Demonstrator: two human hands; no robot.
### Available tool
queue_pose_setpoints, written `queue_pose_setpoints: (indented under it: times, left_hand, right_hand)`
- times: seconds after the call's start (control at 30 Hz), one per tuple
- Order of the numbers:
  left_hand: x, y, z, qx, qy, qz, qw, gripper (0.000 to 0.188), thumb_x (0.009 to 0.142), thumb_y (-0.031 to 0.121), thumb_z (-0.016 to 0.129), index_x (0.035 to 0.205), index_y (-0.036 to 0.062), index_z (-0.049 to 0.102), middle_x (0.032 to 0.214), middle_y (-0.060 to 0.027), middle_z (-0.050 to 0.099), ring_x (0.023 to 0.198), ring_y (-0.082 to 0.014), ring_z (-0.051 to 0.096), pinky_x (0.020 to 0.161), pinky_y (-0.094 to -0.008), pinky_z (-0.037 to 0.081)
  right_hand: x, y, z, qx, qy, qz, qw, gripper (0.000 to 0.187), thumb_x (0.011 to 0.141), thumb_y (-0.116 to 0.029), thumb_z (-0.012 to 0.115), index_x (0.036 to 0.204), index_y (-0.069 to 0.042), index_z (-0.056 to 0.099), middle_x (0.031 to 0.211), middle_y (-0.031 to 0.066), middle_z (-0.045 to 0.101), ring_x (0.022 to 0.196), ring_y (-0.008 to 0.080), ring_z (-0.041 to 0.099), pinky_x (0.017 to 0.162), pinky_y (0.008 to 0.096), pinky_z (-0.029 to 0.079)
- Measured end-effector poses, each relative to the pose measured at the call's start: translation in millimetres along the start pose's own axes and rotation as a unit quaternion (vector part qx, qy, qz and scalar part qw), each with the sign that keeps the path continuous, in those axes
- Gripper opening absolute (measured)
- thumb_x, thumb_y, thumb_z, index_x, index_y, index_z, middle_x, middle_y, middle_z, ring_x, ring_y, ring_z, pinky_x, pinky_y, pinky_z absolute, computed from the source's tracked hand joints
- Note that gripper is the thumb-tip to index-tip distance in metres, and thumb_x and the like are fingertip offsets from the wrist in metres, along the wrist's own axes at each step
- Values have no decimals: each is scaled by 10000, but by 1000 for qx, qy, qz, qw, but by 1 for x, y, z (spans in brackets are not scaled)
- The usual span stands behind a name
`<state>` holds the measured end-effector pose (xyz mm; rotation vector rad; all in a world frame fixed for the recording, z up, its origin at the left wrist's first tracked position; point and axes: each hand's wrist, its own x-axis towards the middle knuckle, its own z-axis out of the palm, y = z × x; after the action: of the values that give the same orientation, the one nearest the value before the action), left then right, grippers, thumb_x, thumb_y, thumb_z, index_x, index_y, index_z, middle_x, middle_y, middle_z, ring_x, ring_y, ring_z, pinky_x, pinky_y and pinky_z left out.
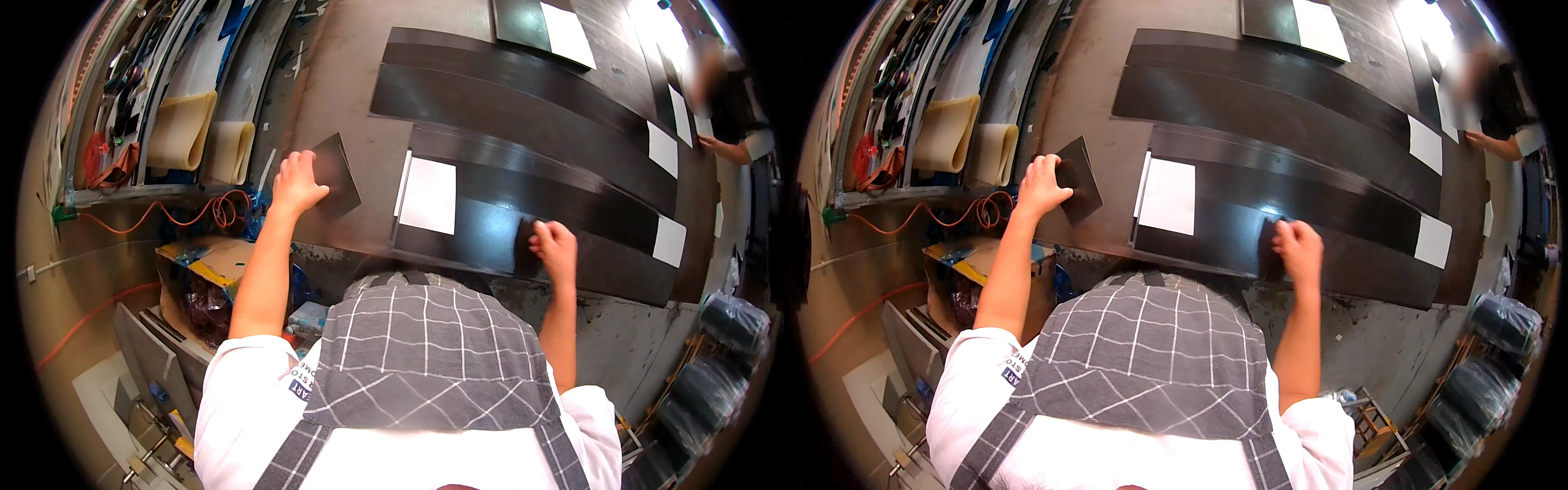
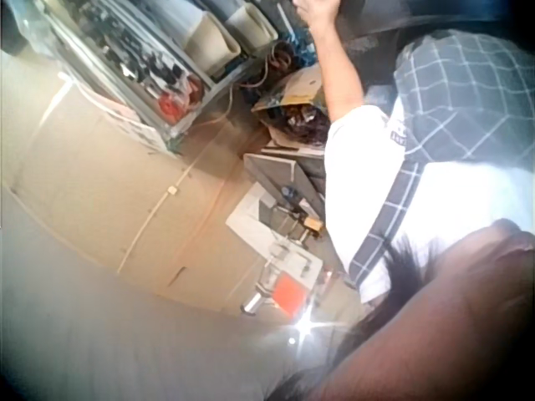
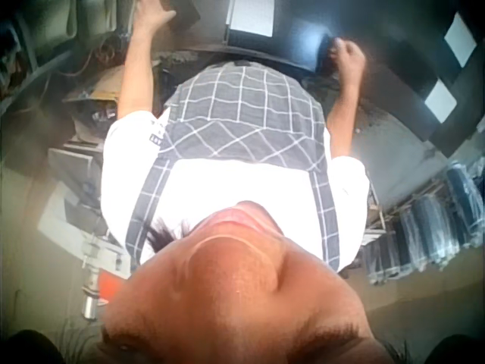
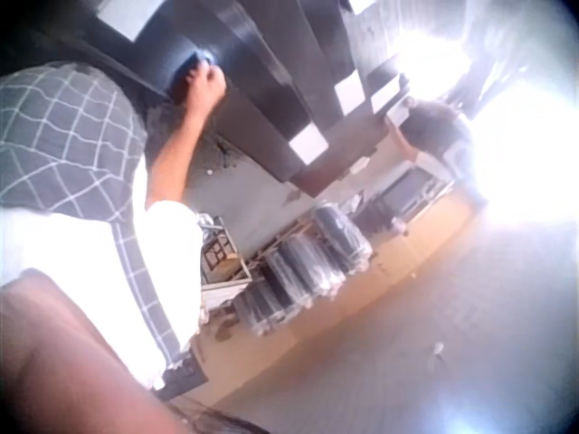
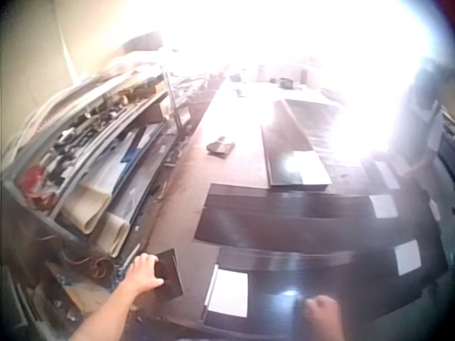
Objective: The person places small white paper squares onto long dark rectangular panels on a workbench. They then move to a machine, place a panel on a white sheet, and operate the machine to process the panel. The person handles the panels and papers by hand throughout the process.
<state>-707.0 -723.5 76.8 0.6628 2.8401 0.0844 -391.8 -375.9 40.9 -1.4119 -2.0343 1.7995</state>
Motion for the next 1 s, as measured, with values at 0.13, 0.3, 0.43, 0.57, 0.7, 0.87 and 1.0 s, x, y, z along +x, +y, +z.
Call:
queue_pose_setpoints:
  times: [0.13, 0.3, 0.43, 0.57, 0.7, 0.87, 1.0]
  left_hand:
    - [8, -3, -9, 7, -47, 23, 999, 482, 590, 196, 769, 971, 56, 509, 988, -105, 536, 991, -295, 518, 840, -390, 443]
    - [24, -16, -15, -308, -134, 29, 941, 267, 619, 86, 743, 763, 38, 524, 836, -96, 538, 812, -240, 544, 708, -342, 449]
    - [6, 65, -72, -402, -13, 253, 880, 227, 638, -70, 667, 721, 28, 480, 719, -63, 484, 713, -207, 514, 637, -304, 420]
    - [34, 93, -61, -262, 51, 383, 884, 208, 634, -61, 586, 799, 54, 537, 887, -82, 549, 855, -263, 542, 714, -308, 448]
    - [120, 71, -21, -549, -1, 112, 828, 387, 722, -22, 553, 1095, 79, 570, 1097, -26, 546, 996, -138, 510, 842, -319, 420]
    - [212, 54, -2, -695, -165, -133, 687, 307, 857, 222, 606, 1121, 80, 539, 1059, -15, 566, 1005, -132, 501, 854, -339, 393]
    - [238, 68, -14, -698, -224, -209, 647, 261, 844, 248, 637, 1039, 95, 555, 1040, -5, 570, 982, -126, 499, 824, -340, 398]
  right_hand:
    - [-4, -43, 76, -46, -94, -64, 992, 226, 856, -193, 622, 782, 20, 609, 669, 58, 625, 595, 95, 588, 554, 247, 483]
    - [-5, -71, 125, -32, -211, -61, 975, 230, 888, -208, 601, 780, -6, 610, 669, 44, 615, 596, 88, 585, 519, 223, 472]
    - [2, -129, 151, 185, -349, 164, 904, 353, 931, -349, 521, 846, -19, 614, 723, 73, 640, 593, 124, 623, 469, 204, 466]
    - [45, -147, 165, 224, -322, 40, 919, 155, 865, -205, 608, 828, -55, 604, 681, 9, 581, 550, 90, 574, 473, 204, 465]
    - [111, -154, 162, 168, -216, -12, 962, 137, 863, -167, 600, 838, -33, 611, 691, 8, 585, 560, 70, 536, 494, 204, 453]
    - [182, -139, 169, 60, -140, -43, 987, 173, 859, -171, 601, 819, -4, 618, 663, 30, 599, 530, 88, 556, 462, 229, 459]
    - [196, -128, 172, 34, -117, -57, 991, 195, 830, -162, 613, 737, 10, 614, 613, 44, 592, 489, 90, 545, 445, 234, 453]
